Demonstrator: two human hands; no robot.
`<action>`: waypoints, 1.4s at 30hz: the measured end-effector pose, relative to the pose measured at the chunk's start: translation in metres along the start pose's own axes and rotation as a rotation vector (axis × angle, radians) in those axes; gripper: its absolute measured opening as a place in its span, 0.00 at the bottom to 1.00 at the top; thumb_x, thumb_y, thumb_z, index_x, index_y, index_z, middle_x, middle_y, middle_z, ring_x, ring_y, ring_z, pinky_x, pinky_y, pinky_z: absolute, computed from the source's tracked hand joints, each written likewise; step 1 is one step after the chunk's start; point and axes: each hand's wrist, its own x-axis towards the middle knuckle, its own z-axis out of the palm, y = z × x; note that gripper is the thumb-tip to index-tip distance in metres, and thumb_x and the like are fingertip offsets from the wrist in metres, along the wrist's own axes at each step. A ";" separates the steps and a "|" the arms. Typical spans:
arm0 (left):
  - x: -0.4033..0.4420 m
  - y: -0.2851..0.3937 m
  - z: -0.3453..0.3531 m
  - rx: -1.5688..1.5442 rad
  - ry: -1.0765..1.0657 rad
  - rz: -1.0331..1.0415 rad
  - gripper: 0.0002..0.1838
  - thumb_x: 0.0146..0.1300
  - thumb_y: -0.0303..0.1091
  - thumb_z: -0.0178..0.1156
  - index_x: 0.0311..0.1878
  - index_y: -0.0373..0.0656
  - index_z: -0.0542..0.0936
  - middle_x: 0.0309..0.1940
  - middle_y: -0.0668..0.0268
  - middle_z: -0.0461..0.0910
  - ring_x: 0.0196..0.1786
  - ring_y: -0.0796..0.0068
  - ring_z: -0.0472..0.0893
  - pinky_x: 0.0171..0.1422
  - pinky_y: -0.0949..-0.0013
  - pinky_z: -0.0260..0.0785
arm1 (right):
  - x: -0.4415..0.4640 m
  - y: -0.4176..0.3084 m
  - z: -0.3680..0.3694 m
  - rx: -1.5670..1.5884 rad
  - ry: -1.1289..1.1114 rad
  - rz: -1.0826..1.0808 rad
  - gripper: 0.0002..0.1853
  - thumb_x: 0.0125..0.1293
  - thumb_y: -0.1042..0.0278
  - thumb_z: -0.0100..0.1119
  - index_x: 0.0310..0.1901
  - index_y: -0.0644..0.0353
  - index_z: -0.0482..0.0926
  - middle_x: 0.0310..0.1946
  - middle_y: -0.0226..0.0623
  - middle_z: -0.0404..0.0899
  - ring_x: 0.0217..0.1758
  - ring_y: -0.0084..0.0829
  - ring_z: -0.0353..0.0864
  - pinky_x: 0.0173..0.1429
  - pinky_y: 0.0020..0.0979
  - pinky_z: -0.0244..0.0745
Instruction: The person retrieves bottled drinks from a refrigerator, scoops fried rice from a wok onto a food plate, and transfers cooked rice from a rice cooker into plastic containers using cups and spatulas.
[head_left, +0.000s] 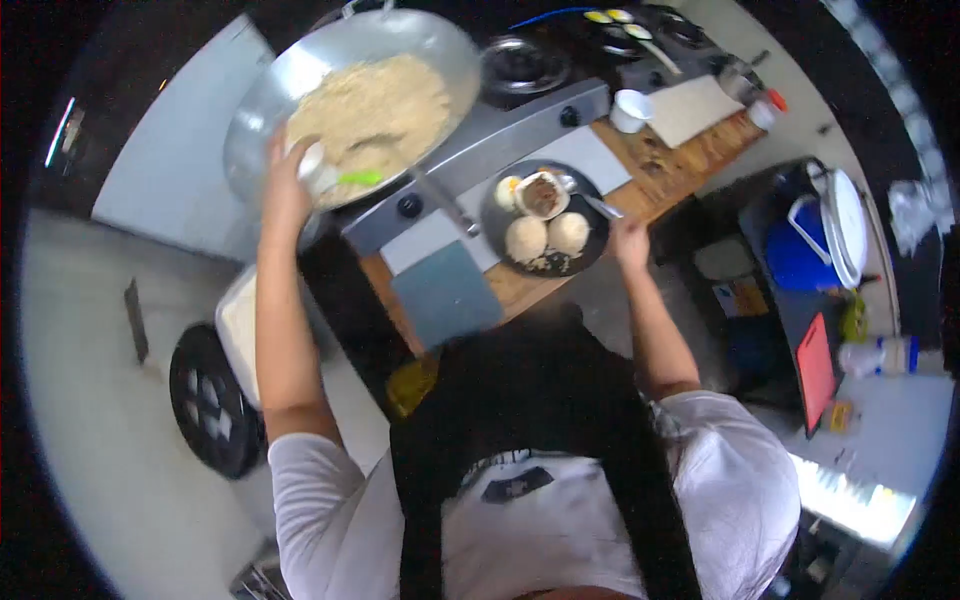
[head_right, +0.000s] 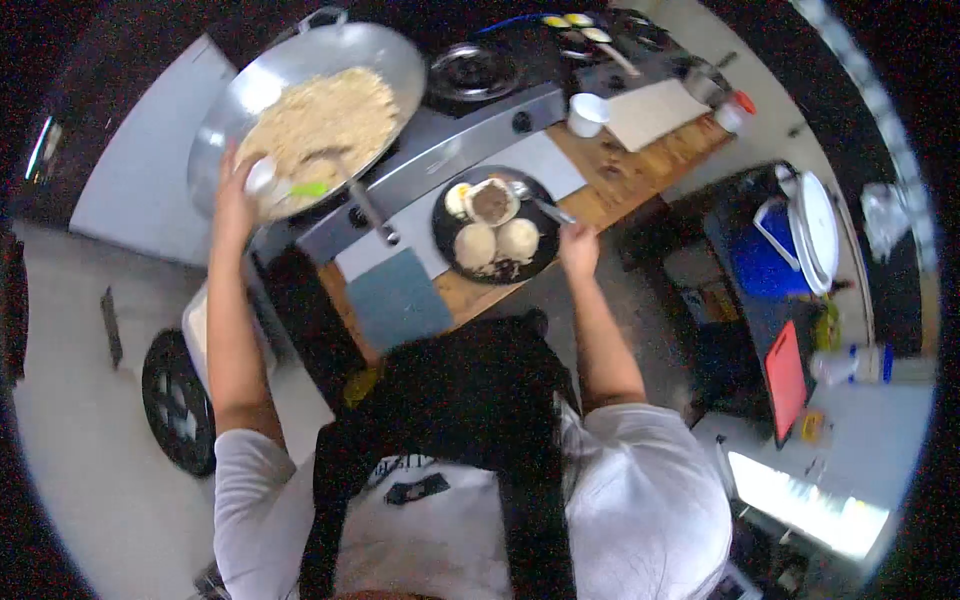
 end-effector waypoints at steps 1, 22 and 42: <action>0.010 -0.002 0.002 0.017 -0.022 -0.050 0.35 0.46 0.09 0.51 0.59 0.49 0.76 0.72 0.51 0.56 0.71 0.48 0.62 0.68 0.58 0.62 | -0.026 0.014 -0.006 0.160 -0.125 0.066 0.27 0.60 0.45 0.59 0.43 0.68 0.77 0.41 0.58 0.80 0.48 0.53 0.80 0.53 0.44 0.73; -0.004 0.316 -0.065 0.021 0.375 0.370 0.27 0.54 0.19 0.50 0.59 0.47 0.76 0.72 0.49 0.56 0.75 0.46 0.54 0.73 0.49 0.52 | -0.117 0.173 -0.122 1.207 -0.561 0.306 0.17 0.63 0.65 0.59 0.51 0.62 0.75 0.41 0.32 0.79 0.39 0.25 0.77 0.41 0.30 0.78; -0.173 0.726 0.356 0.368 -1.710 0.908 0.14 0.68 0.29 0.45 0.45 0.35 0.80 0.63 0.49 0.70 0.63 0.54 0.71 0.67 0.61 0.62 | -0.412 0.430 -0.572 1.389 1.214 0.670 0.12 0.62 0.72 0.57 0.48 0.59 0.77 0.38 0.26 0.81 0.31 0.17 0.72 0.33 0.22 0.67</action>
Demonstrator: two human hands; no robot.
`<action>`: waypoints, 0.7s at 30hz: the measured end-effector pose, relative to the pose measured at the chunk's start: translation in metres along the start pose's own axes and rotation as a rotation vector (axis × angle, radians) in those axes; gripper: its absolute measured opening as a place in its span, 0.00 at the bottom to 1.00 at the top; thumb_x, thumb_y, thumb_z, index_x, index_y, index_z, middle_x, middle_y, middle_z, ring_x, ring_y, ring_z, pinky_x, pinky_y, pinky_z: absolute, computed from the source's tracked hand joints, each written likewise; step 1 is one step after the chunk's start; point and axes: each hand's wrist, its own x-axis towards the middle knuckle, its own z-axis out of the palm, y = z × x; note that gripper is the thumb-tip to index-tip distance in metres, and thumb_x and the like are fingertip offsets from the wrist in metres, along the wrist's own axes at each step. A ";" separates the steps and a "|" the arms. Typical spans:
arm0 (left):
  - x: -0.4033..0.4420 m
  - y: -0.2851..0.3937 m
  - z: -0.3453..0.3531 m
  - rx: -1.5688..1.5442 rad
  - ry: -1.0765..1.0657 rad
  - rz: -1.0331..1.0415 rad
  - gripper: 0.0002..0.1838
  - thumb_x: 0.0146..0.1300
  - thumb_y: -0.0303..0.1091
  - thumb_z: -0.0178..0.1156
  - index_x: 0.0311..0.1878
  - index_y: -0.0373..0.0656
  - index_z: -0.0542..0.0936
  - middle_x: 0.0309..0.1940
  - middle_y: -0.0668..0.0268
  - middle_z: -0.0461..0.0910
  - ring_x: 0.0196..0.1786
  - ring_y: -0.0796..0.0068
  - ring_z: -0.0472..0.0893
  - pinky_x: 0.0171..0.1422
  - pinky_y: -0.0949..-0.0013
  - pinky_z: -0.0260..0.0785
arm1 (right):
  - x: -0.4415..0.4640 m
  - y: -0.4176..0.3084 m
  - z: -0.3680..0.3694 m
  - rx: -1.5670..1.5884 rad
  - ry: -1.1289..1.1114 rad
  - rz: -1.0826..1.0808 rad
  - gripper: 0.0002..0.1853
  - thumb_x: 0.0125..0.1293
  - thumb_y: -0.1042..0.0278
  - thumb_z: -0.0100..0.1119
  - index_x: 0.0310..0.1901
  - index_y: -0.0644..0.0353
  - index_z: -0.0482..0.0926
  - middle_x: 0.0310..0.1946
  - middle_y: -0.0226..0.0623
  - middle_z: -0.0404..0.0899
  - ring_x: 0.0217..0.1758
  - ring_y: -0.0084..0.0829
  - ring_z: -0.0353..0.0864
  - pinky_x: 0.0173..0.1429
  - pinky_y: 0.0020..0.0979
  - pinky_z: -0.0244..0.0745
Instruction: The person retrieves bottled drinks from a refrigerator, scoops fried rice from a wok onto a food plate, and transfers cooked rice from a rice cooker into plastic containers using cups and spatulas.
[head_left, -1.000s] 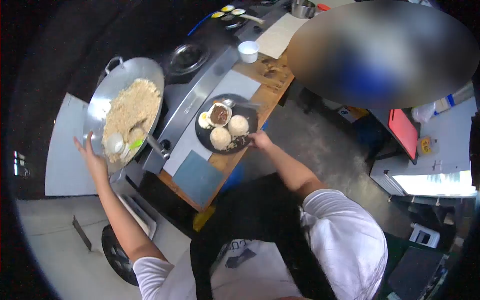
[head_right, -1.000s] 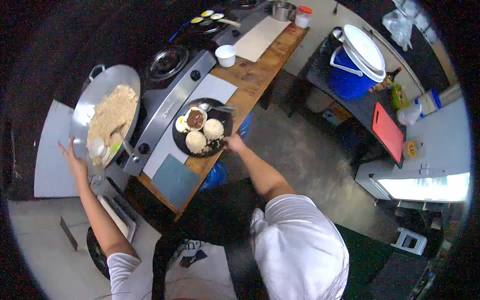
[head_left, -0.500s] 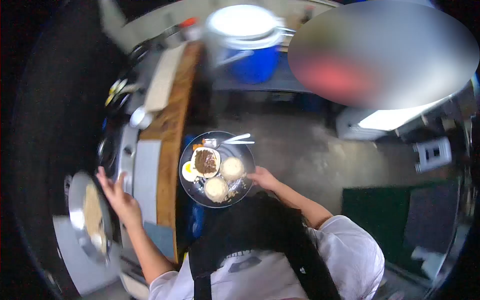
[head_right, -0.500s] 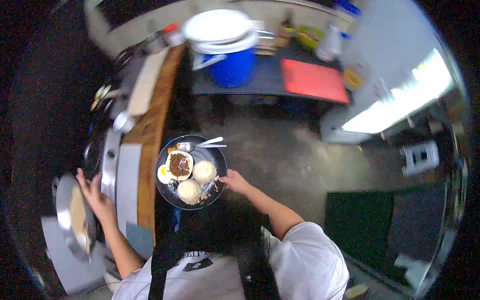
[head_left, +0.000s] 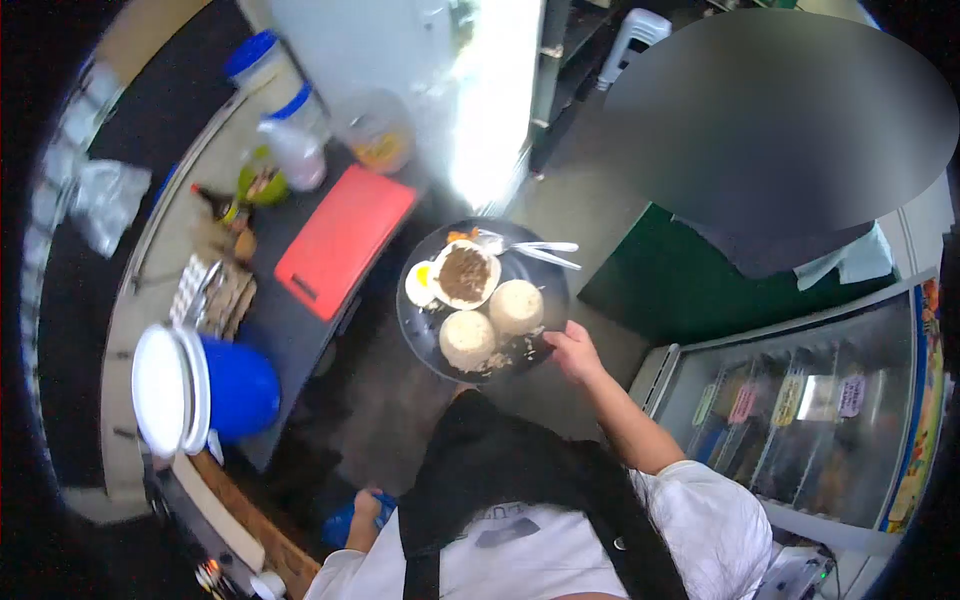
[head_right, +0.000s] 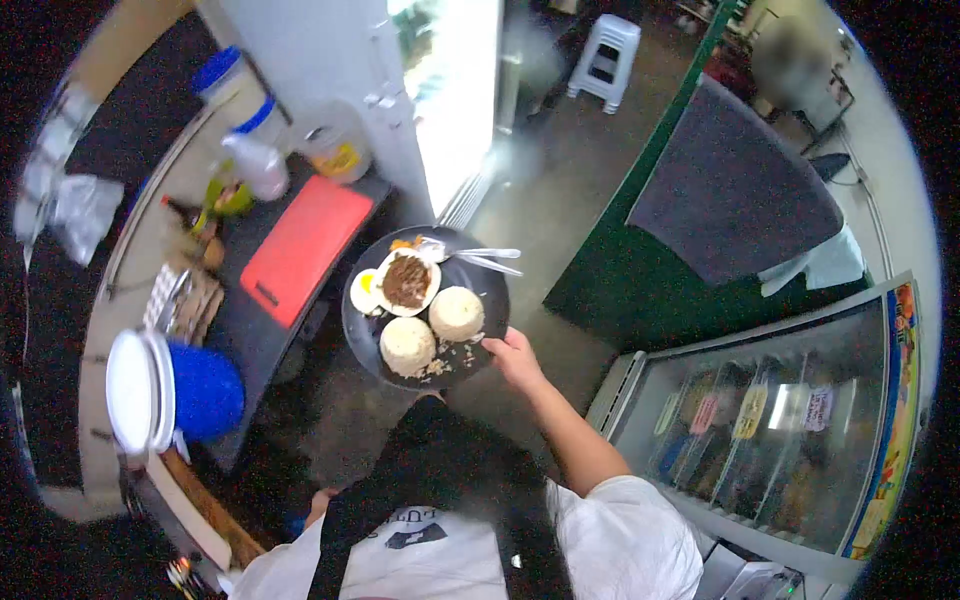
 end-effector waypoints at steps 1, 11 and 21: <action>0.027 0.030 -0.019 0.011 -0.072 -0.040 0.14 0.68 0.30 0.45 0.45 0.35 0.80 0.63 0.50 0.70 0.63 0.54 0.71 0.67 0.61 0.63 | 0.050 -0.029 -0.026 -0.030 0.063 -0.044 0.11 0.62 0.72 0.56 0.47 0.59 0.77 0.38 0.27 0.81 0.31 0.18 0.73 0.35 0.23 0.68; 0.216 0.285 -0.193 -0.088 -0.029 0.185 0.16 0.69 0.33 0.44 0.49 0.35 0.78 0.60 0.51 0.72 0.61 0.56 0.73 0.66 0.62 0.64 | 0.288 -0.242 -0.068 0.082 0.542 -0.474 0.05 0.59 0.70 0.57 0.37 0.58 0.77 0.29 0.25 0.77 0.22 0.20 0.71 0.24 0.24 0.70; 0.294 0.553 -0.257 -0.258 0.098 0.376 0.18 0.71 0.36 0.44 0.53 0.36 0.76 0.58 0.53 0.73 0.59 0.59 0.74 0.64 0.62 0.65 | 0.559 -0.518 -0.157 0.148 0.380 -0.757 0.06 0.60 0.75 0.54 0.36 0.69 0.73 0.32 0.41 0.79 0.30 0.34 0.82 0.35 0.35 0.85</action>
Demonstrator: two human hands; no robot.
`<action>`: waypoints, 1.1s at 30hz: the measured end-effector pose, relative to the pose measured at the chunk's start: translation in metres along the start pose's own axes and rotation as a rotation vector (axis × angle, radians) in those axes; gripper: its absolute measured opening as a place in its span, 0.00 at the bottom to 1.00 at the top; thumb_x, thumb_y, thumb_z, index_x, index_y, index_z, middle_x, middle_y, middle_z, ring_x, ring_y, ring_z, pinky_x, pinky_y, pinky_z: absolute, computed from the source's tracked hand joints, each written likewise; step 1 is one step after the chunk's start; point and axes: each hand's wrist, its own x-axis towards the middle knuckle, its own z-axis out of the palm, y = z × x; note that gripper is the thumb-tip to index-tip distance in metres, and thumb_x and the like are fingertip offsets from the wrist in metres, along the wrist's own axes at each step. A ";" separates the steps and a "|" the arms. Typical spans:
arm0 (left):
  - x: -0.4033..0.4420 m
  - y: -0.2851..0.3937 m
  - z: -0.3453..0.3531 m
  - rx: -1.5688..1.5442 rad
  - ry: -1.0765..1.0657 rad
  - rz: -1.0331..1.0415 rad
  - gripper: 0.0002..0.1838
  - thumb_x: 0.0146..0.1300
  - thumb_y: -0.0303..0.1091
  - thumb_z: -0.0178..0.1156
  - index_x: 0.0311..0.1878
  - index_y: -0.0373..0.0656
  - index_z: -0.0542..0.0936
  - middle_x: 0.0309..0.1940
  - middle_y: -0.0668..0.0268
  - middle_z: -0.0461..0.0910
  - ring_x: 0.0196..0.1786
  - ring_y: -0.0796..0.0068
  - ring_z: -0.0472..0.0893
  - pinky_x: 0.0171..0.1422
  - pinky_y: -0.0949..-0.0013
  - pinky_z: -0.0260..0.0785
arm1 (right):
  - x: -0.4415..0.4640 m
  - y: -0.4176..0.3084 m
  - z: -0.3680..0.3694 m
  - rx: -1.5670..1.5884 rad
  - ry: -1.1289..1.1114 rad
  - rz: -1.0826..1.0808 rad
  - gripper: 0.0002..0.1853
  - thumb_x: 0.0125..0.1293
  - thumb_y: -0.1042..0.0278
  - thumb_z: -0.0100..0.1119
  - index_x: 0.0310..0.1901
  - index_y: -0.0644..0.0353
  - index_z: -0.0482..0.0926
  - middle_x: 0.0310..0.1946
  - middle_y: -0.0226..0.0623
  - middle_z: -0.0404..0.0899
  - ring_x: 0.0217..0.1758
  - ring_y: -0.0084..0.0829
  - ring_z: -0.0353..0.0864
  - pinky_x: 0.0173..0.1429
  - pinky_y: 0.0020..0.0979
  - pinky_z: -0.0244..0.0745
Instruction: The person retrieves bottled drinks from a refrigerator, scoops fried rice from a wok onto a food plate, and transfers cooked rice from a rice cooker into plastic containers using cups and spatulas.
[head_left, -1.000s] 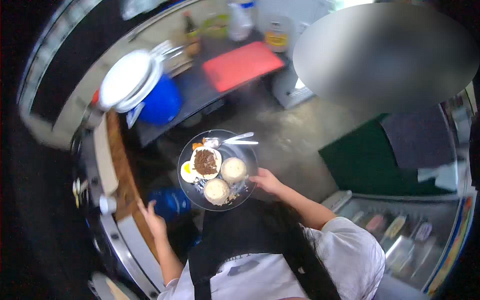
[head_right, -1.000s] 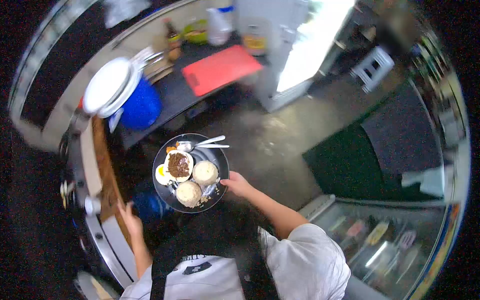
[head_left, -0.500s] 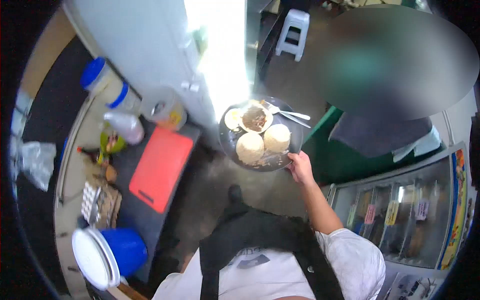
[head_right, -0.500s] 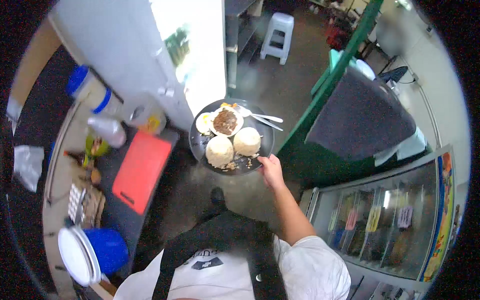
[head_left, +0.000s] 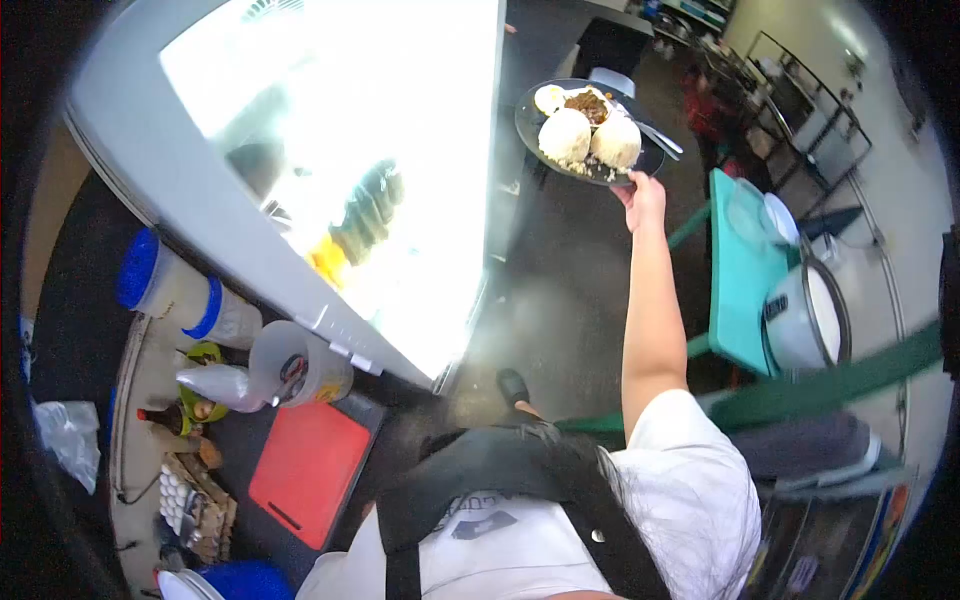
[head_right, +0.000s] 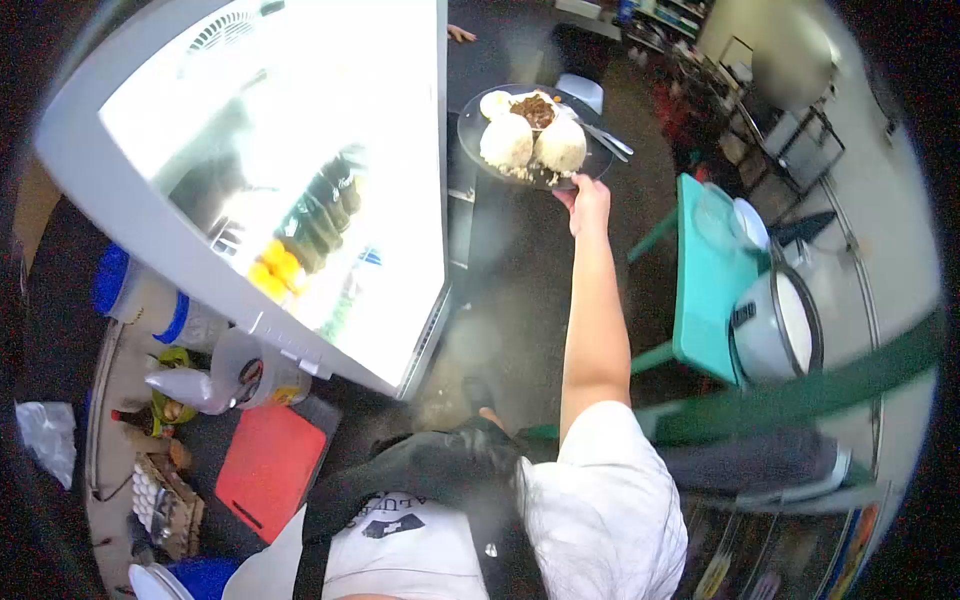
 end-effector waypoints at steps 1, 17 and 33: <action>0.006 0.004 0.010 -0.019 0.018 -0.027 0.18 0.71 0.36 0.43 0.54 0.36 0.76 0.58 0.53 0.73 0.59 0.59 0.74 0.64 0.62 0.66 | 0.037 0.007 0.003 -0.007 -0.030 0.004 0.06 0.60 0.76 0.53 0.36 0.71 0.73 0.32 0.43 0.79 0.31 0.36 0.83 0.36 0.36 0.85; -0.040 0.037 0.099 -0.840 0.939 -0.427 0.22 0.73 0.41 0.42 0.60 0.36 0.72 0.55 0.55 0.75 0.56 0.63 0.76 0.62 0.62 0.68 | 0.400 0.118 0.089 -0.034 -0.374 0.282 0.10 0.65 0.74 0.50 0.45 0.68 0.77 0.44 0.42 0.80 0.49 0.37 0.80 0.54 0.40 0.77; -0.310 0.408 -0.097 -1.590 0.958 1.483 0.40 0.70 0.62 0.35 0.75 0.43 0.46 0.74 0.39 0.37 0.76 0.35 0.40 0.73 0.31 0.41 | 0.308 0.128 0.254 -0.746 -0.746 -0.431 0.20 0.69 0.61 0.47 0.58 0.62 0.70 0.52 0.37 0.73 0.53 0.29 0.71 0.58 0.30 0.67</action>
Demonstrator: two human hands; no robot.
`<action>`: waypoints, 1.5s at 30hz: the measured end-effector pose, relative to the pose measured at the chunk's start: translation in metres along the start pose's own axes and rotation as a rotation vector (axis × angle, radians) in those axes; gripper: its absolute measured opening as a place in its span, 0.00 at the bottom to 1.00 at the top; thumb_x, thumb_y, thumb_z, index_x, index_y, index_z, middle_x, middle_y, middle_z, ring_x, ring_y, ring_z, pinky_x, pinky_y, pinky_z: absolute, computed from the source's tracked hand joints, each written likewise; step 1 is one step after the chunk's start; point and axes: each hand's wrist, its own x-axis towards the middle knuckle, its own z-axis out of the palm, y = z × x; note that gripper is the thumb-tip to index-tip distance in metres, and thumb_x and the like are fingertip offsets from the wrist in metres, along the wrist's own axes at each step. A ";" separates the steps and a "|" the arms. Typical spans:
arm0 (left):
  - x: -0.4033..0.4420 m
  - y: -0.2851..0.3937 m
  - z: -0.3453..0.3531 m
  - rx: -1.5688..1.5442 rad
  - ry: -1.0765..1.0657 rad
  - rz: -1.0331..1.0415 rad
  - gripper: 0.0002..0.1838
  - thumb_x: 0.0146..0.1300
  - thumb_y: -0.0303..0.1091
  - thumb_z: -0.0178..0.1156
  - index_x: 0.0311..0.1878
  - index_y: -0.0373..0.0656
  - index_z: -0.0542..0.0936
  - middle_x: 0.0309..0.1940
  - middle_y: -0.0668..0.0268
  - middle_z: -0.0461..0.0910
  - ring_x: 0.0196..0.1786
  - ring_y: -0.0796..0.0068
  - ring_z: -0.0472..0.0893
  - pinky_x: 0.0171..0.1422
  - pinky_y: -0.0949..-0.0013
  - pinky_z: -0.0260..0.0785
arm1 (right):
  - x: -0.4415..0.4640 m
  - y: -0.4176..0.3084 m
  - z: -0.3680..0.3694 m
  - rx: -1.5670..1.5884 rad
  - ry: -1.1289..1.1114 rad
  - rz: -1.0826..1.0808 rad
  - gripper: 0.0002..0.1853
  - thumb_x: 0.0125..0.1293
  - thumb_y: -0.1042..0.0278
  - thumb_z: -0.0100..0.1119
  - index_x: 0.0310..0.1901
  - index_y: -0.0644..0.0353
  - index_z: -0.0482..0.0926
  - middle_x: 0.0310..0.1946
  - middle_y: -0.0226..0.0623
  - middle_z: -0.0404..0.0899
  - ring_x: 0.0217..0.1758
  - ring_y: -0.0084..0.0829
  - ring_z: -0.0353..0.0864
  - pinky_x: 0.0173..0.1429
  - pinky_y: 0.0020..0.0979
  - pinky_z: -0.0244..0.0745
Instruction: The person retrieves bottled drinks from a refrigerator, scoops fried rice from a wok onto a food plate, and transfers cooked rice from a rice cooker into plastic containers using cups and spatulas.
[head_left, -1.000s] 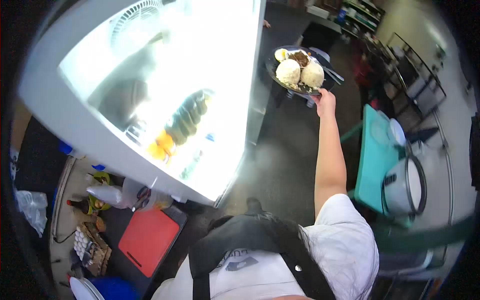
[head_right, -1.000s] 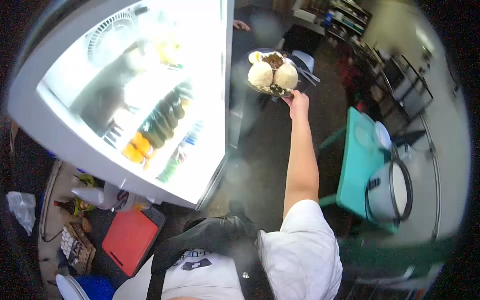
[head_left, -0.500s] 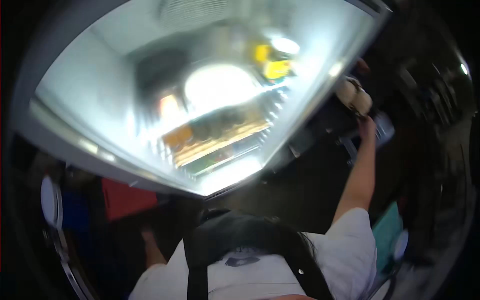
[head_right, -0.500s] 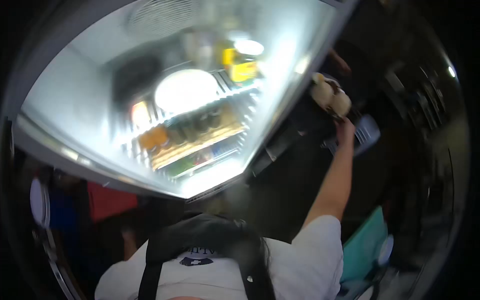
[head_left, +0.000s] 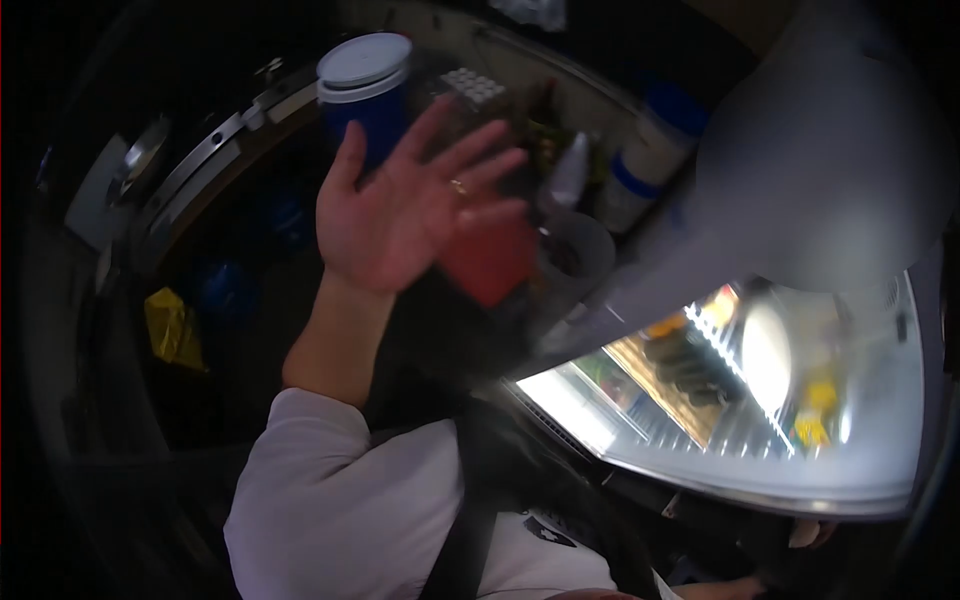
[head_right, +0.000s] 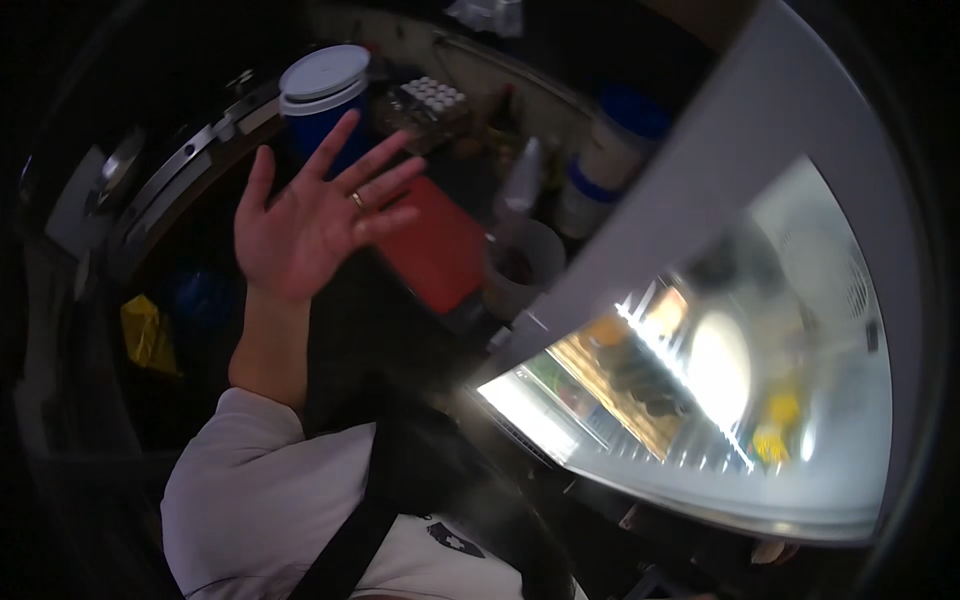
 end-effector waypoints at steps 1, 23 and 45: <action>-0.005 0.007 0.015 -0.017 -0.093 -0.034 0.41 0.70 0.64 0.34 0.77 0.48 0.38 0.75 0.42 0.28 0.76 0.35 0.33 0.72 0.27 0.38 | -0.030 -0.029 0.031 0.020 -0.035 -0.043 0.19 0.69 0.62 0.47 0.58 0.62 0.70 0.51 0.37 0.73 0.52 0.29 0.71 0.57 0.30 0.67; -0.257 0.357 -0.219 1.513 0.779 -0.083 0.16 0.62 0.32 0.54 0.53 0.41 0.75 0.52 0.56 0.75 0.60 0.59 0.73 0.63 0.60 0.66 | -0.712 -0.496 0.519 0.165 -2.528 -0.387 0.13 0.63 0.85 0.44 0.45 0.62 0.75 0.33 0.31 0.76 0.37 0.22 0.74 0.45 0.24 0.72; -0.262 0.165 -0.306 0.413 2.169 -0.358 0.17 0.49 0.39 0.67 0.39 0.37 0.81 0.34 0.56 0.82 0.38 0.63 0.81 0.45 0.63 0.70 | -0.949 -0.907 0.802 -0.821 -2.767 -1.545 0.09 0.64 0.73 0.53 0.42 0.66 0.78 0.35 0.39 0.81 0.40 0.35 0.80 0.48 0.30 0.73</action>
